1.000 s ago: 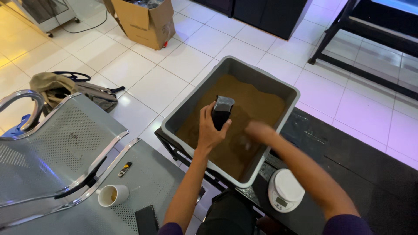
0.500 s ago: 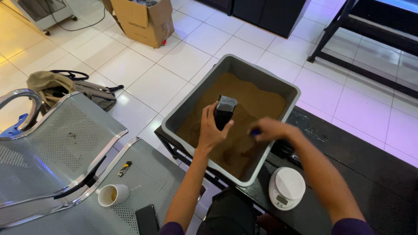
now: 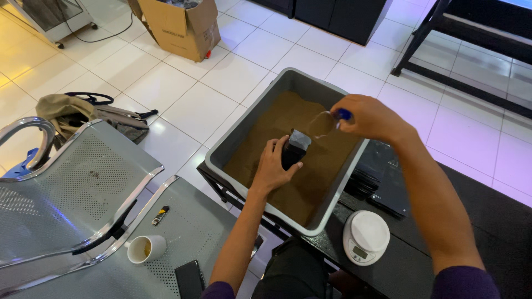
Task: The person scoops a brown granular material from a large bin into black pouches using a cut plastic bottle, weighs each pouch on a digital scale, folds the top, and places it in a bin. The process is repeated for multiple pouches.
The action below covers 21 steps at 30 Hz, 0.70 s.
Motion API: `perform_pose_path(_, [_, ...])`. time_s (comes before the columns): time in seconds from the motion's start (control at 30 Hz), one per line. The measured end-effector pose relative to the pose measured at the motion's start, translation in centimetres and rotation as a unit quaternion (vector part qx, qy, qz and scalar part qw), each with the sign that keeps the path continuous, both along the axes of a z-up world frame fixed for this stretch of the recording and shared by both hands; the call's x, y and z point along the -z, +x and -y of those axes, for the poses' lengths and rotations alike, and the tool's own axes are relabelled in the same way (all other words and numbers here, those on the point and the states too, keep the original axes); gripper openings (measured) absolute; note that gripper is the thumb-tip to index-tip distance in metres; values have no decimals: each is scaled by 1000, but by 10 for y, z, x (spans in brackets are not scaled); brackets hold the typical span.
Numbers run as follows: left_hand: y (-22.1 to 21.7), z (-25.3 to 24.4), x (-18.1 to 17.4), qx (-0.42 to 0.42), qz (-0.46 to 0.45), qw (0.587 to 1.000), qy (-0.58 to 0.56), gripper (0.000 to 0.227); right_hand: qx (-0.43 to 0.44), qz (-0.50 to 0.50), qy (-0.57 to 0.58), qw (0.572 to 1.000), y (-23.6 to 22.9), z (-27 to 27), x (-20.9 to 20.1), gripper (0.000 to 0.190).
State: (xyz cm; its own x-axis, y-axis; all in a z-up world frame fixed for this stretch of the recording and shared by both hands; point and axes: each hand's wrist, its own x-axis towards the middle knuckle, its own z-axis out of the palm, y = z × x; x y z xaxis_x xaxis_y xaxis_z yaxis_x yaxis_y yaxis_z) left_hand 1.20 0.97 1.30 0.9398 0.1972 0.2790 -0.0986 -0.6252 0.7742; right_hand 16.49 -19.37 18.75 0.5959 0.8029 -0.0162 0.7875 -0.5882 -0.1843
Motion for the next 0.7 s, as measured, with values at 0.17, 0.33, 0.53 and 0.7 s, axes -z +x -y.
perform_pose_path(0.17, [-2,0,-7,2,-19,1000,9,88,-128,155,-16,979,-7,-17,23,35])
perform_pose_path(0.33, [3,-3,3,-14,2,1000,8,86,-216,283,1,935,-15,-12,36,34])
perform_pose_path(0.53, [1,1,3,-58,59,996,-17,85,-123,323,11,938,-6,11,92,28])
perform_pose_path(0.7, [1,3,4,-76,100,992,-27,83,-111,181,-27,977,6,9,213,36])
